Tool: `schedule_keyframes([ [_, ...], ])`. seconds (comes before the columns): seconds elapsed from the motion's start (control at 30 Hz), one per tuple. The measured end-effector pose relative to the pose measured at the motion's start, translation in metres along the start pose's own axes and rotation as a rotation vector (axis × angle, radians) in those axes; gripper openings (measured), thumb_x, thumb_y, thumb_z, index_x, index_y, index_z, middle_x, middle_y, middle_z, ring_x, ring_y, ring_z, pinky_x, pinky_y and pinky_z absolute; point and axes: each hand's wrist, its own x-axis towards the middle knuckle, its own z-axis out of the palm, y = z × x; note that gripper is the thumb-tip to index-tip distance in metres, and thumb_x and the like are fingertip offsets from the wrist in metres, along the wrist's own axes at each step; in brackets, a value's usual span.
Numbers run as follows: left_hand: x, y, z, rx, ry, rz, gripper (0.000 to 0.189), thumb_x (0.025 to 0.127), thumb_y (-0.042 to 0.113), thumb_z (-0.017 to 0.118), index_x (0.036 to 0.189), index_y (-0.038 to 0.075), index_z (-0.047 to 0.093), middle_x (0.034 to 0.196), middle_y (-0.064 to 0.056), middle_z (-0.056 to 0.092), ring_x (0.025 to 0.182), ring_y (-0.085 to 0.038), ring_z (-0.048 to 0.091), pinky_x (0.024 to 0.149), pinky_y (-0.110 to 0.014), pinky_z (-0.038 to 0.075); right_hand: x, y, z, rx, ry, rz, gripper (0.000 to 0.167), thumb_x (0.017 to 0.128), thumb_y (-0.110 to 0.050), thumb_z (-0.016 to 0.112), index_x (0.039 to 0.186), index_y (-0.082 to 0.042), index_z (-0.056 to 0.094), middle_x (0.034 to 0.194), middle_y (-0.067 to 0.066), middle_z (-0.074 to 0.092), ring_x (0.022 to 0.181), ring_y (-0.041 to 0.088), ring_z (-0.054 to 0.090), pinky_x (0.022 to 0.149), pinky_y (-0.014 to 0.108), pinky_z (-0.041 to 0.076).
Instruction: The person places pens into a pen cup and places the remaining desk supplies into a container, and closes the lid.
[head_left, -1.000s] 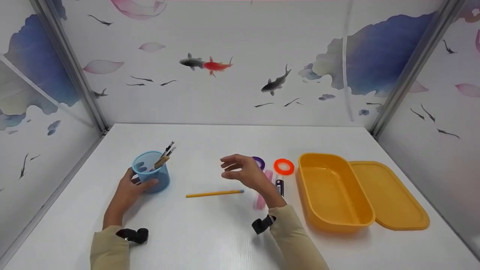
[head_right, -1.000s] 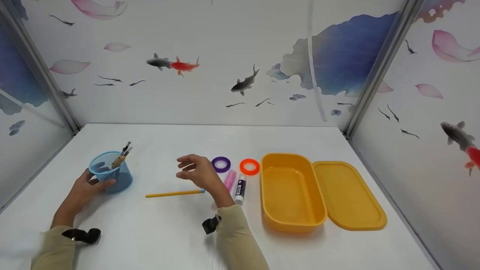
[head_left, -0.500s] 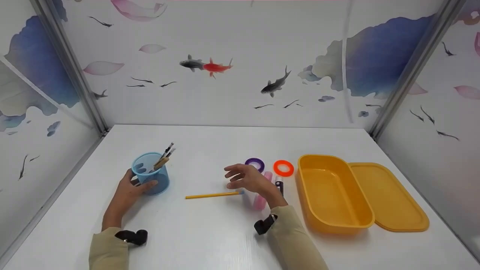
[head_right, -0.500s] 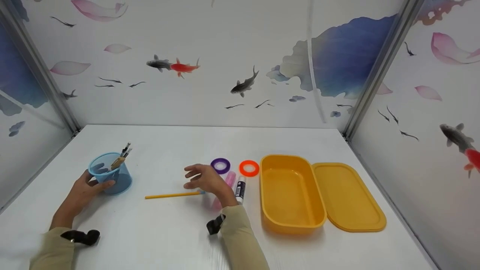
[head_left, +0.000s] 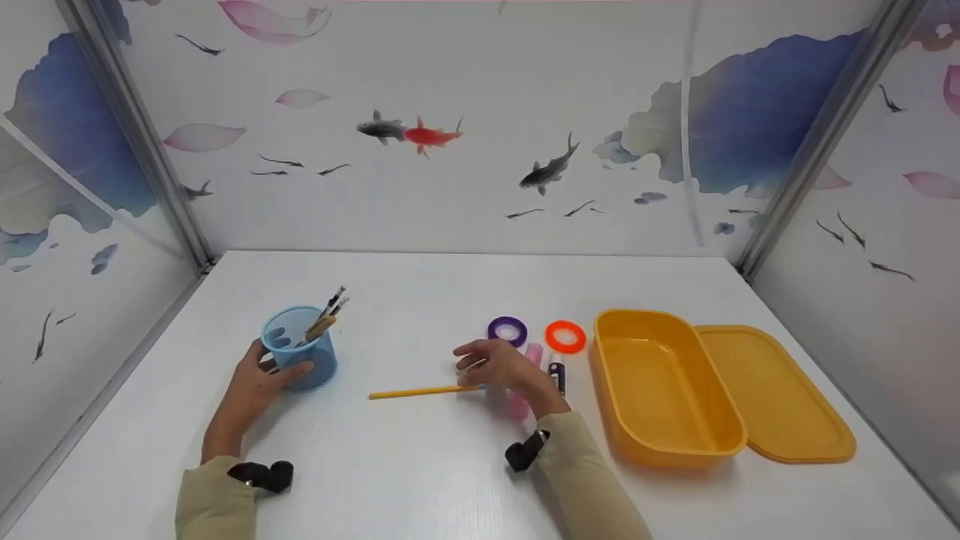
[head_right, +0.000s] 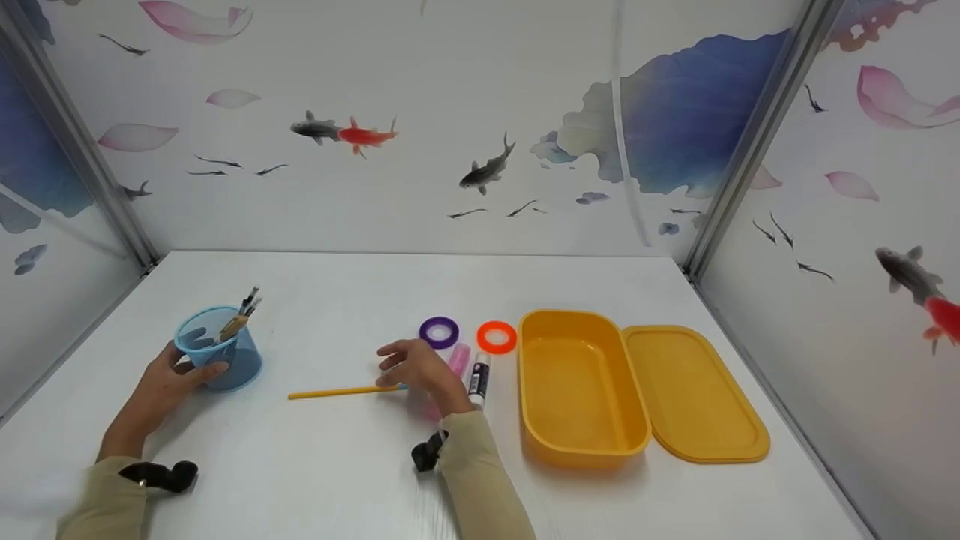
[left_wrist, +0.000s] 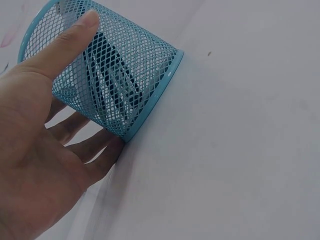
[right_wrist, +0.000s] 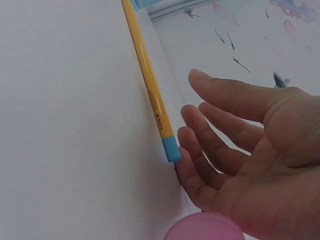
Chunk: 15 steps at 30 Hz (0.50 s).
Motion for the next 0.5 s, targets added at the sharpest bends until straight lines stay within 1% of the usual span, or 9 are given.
schedule_keyframes([
  [0.13,-0.001,0.000,0.000,0.008,0.001,-0.009,0.112,0.088,0.049,0.074,0.161,0.007,0.000,0.167,-0.024,0.011,0.151,-0.049,0.021,0.122,-0.062,0.025,0.000,-0.001,0.004,-0.028,0.013,0.047,0.048,0.082,-0.004,0.080,0.127,-0.014,0.068,0.108,0.002,0.072,0.096,0.017,0.062,0.095,0.031,0.056],
  [0.27,-0.001,0.000,0.000,0.013,0.005,-0.010,0.113,0.088,0.050,0.073,0.161,0.007,0.000,0.167,-0.024,0.011,0.151,-0.049,0.020,0.122,-0.063,0.023,-0.001,-0.003,0.007,-0.061,0.038,0.066,0.045,0.081,0.000,0.079,0.123,-0.014,0.070,0.104,0.002,0.071,0.091,0.018,0.060,0.088,0.028,0.057],
  [0.37,-0.001,-0.001,0.001,0.010,0.005,-0.008,0.112,0.088,0.050,0.073,0.161,0.007,0.000,0.167,-0.024,0.011,0.152,-0.049,0.020,0.122,-0.064,0.023,-0.002,-0.004,0.010,-0.083,0.051,0.065,0.041,0.081,0.003,0.078,0.119,-0.013,0.073,0.100,0.002,0.070,0.089,0.018,0.059,0.085,0.027,0.058],
  [0.5,0.000,-0.001,0.000,0.009,0.010,0.000,0.111,0.088,0.049,0.074,0.161,0.007,0.002,0.167,-0.024,0.012,0.151,-0.049,0.021,0.122,-0.062,0.024,-0.003,-0.004,0.012,-0.078,0.044,0.033,0.036,0.082,0.007,0.074,0.114,-0.009,0.074,0.094,0.003,0.069,0.082,0.016,0.058,0.077,0.023,0.057],
])
